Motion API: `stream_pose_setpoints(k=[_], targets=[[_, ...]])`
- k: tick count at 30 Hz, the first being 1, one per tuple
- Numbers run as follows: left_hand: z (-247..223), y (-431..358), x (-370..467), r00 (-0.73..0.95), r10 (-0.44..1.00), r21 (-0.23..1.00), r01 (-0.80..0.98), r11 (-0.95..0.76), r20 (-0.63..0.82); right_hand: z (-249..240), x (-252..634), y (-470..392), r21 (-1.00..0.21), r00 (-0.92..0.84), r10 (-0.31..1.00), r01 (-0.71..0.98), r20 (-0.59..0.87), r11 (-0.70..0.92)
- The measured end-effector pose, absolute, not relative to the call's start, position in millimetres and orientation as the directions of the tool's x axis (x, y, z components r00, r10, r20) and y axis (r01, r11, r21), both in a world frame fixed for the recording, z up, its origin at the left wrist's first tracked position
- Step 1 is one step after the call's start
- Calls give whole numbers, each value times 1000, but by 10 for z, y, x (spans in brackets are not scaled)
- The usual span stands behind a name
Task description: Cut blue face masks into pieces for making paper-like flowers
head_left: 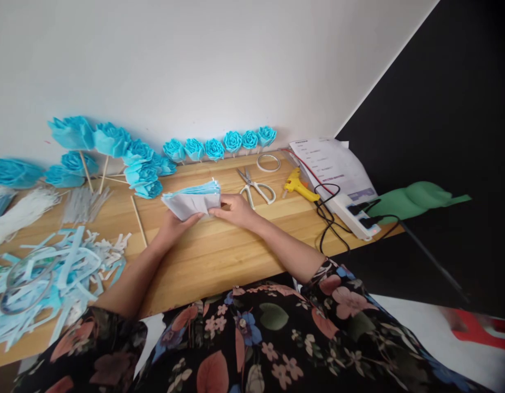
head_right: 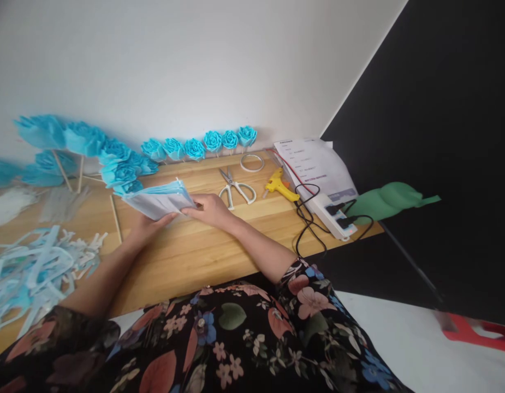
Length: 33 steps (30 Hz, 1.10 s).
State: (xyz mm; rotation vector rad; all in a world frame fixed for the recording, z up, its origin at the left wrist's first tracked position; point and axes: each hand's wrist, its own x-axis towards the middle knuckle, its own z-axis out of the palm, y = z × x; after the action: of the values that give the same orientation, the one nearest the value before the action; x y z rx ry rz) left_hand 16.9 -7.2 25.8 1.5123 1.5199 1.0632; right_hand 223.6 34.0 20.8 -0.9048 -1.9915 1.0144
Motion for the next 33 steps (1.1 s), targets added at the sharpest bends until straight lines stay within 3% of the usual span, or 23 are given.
stream_pose_setpoints(k=[4, 8, 13, 16, 19, 21, 23, 26, 30, 33], targets=[[153, -57, 131, -50, 999, 921, 389, 10, 10, 209, 2229, 327, -824, -476, 838, 339, 266, 454], [150, -51, 97, -61, 998, 940, 340, 28, -8, 210, 2217, 308, -865, -438, 868, 315, 233, 391], [211, -34, 33, -34, 999, 954, 300, 10, 1, 184, 2240, 361, -960, -450, 881, 152, 143, 233], [258, -25, 2, 14, 1000, 948, 317, 9, -15, 237, 2331, 447, -988, -452, 879, -39, 150, 149], [296, -8, -35, 103, 994, 920, 391, -19, -23, 340, 2464, 529, -983, -411, 893, -89, 182, 159], [308, 10, -75, 159, 987, 888, 455, -61, -13, 394, 2534, 560, -981, -435, 881, -37, 187, 190], [309, 31, -125, 174, 984, 860, 498, -108, 23, 419, 2567, 566, -957, -461, 869, 123, 181, 264], [300, 60, -203, 110, 979, 822, 533, -203, 171, 416, 2552, 543, -854, -480, 856, 349, 191, 387], [298, 89, -285, -21, 938, 812, 506, -290, 347, 382, 2498, 528, -831, -452, 863, 375, 224, 412], [299, 125, -339, -40, 944, 852, 443, -278, 329, 316, 2470, 555, -867, -390, 890, 330, 235, 374]])
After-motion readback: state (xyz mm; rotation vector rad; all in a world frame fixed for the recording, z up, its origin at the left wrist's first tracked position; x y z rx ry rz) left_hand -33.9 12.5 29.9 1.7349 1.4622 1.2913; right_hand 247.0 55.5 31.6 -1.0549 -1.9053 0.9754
